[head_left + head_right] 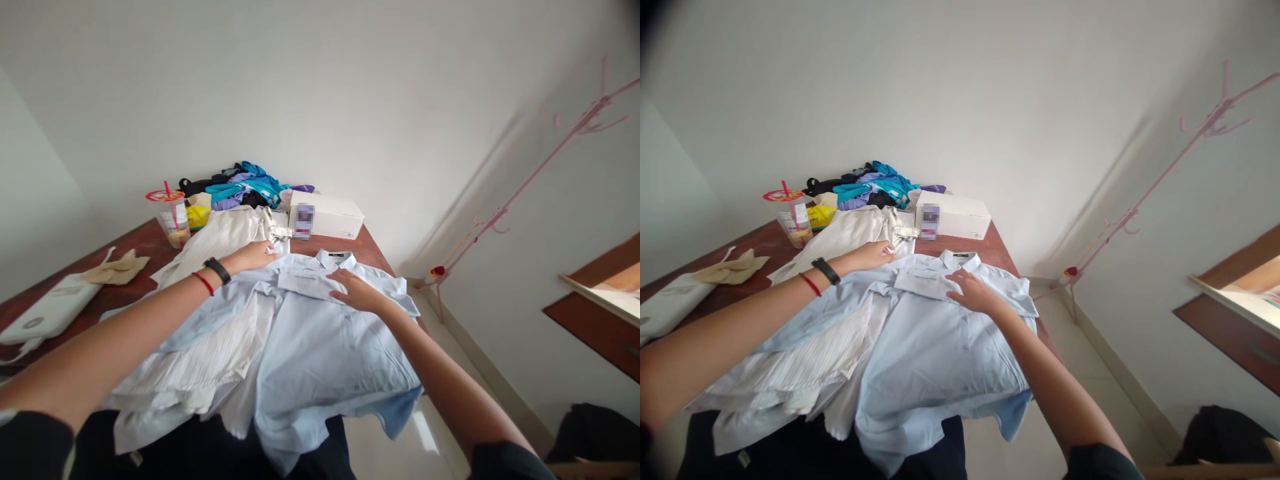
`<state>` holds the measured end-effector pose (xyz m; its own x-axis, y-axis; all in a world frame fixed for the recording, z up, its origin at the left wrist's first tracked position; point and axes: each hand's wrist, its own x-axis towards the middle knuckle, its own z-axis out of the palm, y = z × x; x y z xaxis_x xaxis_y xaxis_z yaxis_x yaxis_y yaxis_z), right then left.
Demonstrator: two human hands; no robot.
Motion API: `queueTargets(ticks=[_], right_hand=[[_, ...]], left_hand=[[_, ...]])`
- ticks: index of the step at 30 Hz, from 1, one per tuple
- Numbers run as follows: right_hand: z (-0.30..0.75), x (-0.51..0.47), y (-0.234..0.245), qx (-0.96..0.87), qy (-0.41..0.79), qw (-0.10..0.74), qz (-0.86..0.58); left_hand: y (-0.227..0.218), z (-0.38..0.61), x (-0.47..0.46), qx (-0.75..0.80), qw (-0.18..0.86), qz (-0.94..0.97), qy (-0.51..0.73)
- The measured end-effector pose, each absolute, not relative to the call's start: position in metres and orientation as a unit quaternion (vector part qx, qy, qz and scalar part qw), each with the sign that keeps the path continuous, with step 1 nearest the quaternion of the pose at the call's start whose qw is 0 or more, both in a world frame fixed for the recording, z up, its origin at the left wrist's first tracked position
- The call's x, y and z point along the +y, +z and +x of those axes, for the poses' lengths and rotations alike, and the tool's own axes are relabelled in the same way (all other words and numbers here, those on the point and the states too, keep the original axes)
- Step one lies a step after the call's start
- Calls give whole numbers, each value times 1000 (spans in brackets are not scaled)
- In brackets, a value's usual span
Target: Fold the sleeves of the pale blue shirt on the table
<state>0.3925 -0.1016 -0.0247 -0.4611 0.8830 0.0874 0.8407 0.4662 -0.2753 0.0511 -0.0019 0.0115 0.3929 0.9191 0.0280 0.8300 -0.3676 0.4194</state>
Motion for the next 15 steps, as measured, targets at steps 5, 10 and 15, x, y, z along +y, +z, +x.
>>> queueTargets(ticks=[5,10,15], right_hand=[[341,-78,-37,-864,131,147,-463],[332,-69,-72,-854,129,200,-462],[332,-72,-87,-866,104,193,-449]], left_hand=[[1,70,37,527,217,821,16],[-7,82,55,511,201,836,-5],[-10,77,74,505,173,845,4]])
